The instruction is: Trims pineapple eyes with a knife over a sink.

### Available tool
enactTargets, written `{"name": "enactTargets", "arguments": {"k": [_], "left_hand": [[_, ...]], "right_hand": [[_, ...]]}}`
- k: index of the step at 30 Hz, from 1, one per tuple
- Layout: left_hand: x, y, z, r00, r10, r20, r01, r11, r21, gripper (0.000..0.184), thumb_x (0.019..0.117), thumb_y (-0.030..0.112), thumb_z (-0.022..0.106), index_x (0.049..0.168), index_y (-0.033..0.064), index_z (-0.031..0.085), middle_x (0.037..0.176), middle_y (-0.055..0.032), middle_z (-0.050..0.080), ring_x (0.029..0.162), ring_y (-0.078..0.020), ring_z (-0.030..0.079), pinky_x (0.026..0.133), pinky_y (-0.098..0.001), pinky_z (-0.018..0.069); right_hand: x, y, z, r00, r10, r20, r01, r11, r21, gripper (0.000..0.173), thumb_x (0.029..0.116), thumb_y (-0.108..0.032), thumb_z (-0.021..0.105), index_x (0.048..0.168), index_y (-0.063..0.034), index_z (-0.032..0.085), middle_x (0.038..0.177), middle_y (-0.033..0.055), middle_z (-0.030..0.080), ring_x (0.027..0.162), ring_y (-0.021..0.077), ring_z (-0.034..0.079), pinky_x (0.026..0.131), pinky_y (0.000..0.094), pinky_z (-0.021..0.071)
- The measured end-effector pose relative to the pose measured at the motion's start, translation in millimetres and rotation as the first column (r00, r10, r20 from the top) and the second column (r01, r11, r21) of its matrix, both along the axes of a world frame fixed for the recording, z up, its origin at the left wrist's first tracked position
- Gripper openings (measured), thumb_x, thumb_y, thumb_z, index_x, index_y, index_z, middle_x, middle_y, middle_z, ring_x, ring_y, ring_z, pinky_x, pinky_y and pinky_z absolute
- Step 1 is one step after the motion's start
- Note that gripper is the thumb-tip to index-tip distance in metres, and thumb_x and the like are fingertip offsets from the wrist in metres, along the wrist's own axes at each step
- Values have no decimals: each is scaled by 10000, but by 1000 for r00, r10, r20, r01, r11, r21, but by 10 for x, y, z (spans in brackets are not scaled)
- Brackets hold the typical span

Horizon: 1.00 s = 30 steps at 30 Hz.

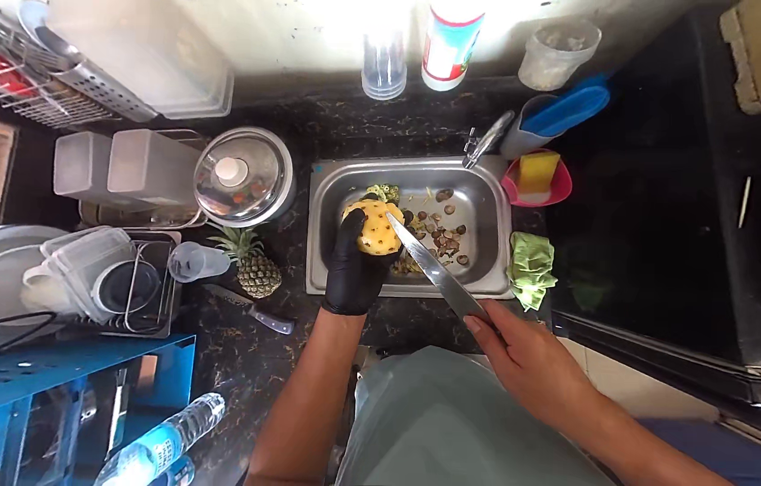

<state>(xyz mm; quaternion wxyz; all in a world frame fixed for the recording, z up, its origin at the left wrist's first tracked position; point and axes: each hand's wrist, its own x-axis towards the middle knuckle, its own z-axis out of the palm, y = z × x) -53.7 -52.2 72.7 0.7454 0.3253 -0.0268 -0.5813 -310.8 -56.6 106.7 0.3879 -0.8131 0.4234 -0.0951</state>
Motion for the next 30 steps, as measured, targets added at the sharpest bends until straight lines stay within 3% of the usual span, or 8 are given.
{"name": "enactTargets", "arguments": {"k": [4,8,15,19,27,30], "left_hand": [[33,18,-37,998,-1,56,5,997,-79,514,898,389,736,1335,178,569,1199,-128,666,1042,-240,696,819,-408,620],[59,33,-76,994,-13,104,29,989,-148,536,921,362,720,1387,185,526,1268,-147,643,1102,-269,678,880,-441,603],[63,31,-35,990,-18,138,37,990,-135,563,854,376,796,1334,188,572,1255,-120,663,1110,-254,680,904,-425,595],[18,58,-209,979,1,203,39,980,-194,496,948,205,647,1412,125,494,1306,-153,618,1162,-275,641,970,-459,548],[-100,94,-260,977,-13,213,56,978,-200,466,972,239,636,1406,148,491,1304,-145,618,1159,-281,641,962,-465,552],[-72,79,-257,969,27,244,4,992,-123,459,990,254,604,1417,131,493,1283,-126,622,1142,-251,644,956,-454,558]], "right_hand": [[-5,13,73,1000,13,-14,-14,1000,-24,339,1091,-429,413,1091,-177,640,627,-58,512,507,83,504,442,292,420],[-11,14,103,1000,19,-15,-20,998,-62,336,1091,-413,419,1097,-166,647,623,-55,518,501,82,504,438,290,419],[-36,33,128,1000,27,-13,-28,995,-100,335,1093,-393,411,1101,-151,642,622,-49,516,501,96,507,431,297,415],[-24,28,114,999,32,-30,-35,995,-95,354,1095,-399,393,1116,-152,646,618,-47,525,501,104,522,433,306,427],[-36,-10,52,997,72,-21,-73,997,-22,365,1099,-401,390,1102,-137,642,623,-39,522,509,109,520,448,310,439],[-52,-40,58,998,60,-31,-62,996,-68,381,1100,-392,396,1235,-149,656,656,-18,573,525,133,547,460,338,456]]}}
